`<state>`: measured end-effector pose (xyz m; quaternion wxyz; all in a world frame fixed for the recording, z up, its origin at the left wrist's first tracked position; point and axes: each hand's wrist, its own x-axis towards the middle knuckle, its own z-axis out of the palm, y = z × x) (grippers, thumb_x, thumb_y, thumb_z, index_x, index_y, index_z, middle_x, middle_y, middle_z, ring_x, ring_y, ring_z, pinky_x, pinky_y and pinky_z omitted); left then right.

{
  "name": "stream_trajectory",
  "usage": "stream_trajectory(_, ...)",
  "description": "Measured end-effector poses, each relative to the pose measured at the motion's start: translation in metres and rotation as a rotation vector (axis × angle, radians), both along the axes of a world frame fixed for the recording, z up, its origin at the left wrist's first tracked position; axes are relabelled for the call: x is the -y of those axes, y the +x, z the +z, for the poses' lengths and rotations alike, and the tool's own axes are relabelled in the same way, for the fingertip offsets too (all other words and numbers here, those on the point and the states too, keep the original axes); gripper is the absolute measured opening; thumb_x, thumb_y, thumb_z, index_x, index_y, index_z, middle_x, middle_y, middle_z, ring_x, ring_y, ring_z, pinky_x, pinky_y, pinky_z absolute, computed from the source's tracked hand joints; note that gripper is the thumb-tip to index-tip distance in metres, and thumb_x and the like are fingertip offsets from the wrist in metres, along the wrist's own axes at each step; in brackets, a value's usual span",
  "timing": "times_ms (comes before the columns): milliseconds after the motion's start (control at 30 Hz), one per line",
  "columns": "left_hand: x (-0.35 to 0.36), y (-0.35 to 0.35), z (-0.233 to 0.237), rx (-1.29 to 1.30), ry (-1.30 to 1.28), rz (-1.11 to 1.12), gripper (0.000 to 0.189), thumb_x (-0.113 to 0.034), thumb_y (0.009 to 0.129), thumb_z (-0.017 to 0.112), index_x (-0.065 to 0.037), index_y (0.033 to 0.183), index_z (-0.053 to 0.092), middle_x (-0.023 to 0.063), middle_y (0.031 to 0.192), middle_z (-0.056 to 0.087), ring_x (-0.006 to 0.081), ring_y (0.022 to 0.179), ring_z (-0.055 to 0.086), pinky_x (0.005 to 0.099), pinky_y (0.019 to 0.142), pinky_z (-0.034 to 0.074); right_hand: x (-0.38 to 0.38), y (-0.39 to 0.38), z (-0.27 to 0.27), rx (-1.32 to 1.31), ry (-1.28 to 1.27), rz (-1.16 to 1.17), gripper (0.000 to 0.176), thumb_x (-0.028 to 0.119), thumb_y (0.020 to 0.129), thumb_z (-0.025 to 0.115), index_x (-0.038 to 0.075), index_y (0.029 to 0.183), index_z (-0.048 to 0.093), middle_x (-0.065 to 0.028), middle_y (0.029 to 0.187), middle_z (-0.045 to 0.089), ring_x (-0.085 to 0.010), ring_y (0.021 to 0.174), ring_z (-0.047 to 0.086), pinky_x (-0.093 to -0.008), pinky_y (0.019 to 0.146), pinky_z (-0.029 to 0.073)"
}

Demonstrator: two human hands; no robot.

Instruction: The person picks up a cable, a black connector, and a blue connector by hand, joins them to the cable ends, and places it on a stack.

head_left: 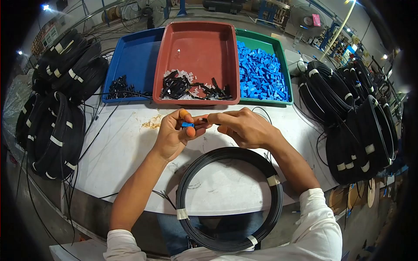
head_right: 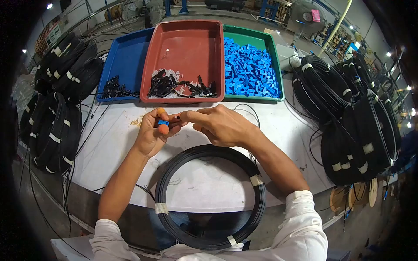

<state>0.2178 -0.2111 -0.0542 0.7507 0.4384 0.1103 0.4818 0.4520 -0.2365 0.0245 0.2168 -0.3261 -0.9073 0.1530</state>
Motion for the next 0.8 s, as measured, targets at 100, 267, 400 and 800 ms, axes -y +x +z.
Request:
stream_trajectory(100,0.001,0.001,-0.001,0.030,0.010,-0.022,0.038,-0.017,0.076,0.086,-0.007,0.095,0.055,0.0213,0.115,0.068,0.0325,0.111,0.067,0.0356,0.095,0.060,-0.001,0.002,0.002,0.005,-0.004,0.017,0.045,0.000,0.083,0.068,0.009,0.126,0.057,-0.0173,0.096,0.072,-0.0381,0.078,0.070,-0.0441,0.064,0.055)
stream_trajectory(267,0.001,0.000,-0.003,0.023,-0.018,-0.019,0.040,-0.020,0.075,0.087,-0.007,0.096,0.056,0.0210,0.116,0.068,0.0329,0.114,0.066,0.0346,0.097,0.059,0.000,0.001,-0.001,-0.005,0.056,0.021,0.048,0.003,0.085,0.065,0.015,0.130,0.055,-0.0182,0.089,0.072,-0.0354,0.066,0.068,-0.0443,0.060,0.054)
stream_trajectory(400,-0.001,-0.002,-0.006,0.026,-0.012,-0.035,0.039,-0.020,0.075,0.086,-0.007,0.096,0.056,0.0207,0.118,0.067,0.0327,0.114,0.066,0.0342,0.096,0.059,-0.004,0.001,-0.005,-0.029,0.081,0.057,0.049,0.003,0.084,0.065,0.015,0.131,0.054,-0.0178,0.087,0.072,-0.0352,0.064,0.067,-0.0437,0.060,0.054)
stream_trajectory(800,0.006,0.005,0.017,-0.266,0.168,0.390,0.020,0.005,0.082,0.075,-0.004,0.087,0.057,0.0177,0.111,0.068,0.0298,0.104,0.070,0.0390,0.085,0.064,-0.006,0.008,0.005,-0.237,-0.075,-0.045,0.024,0.001,0.087,0.068,0.000,0.103,0.050,-0.0190,0.080,0.070,-0.0385,0.077,0.069,-0.0428,0.067,0.051)
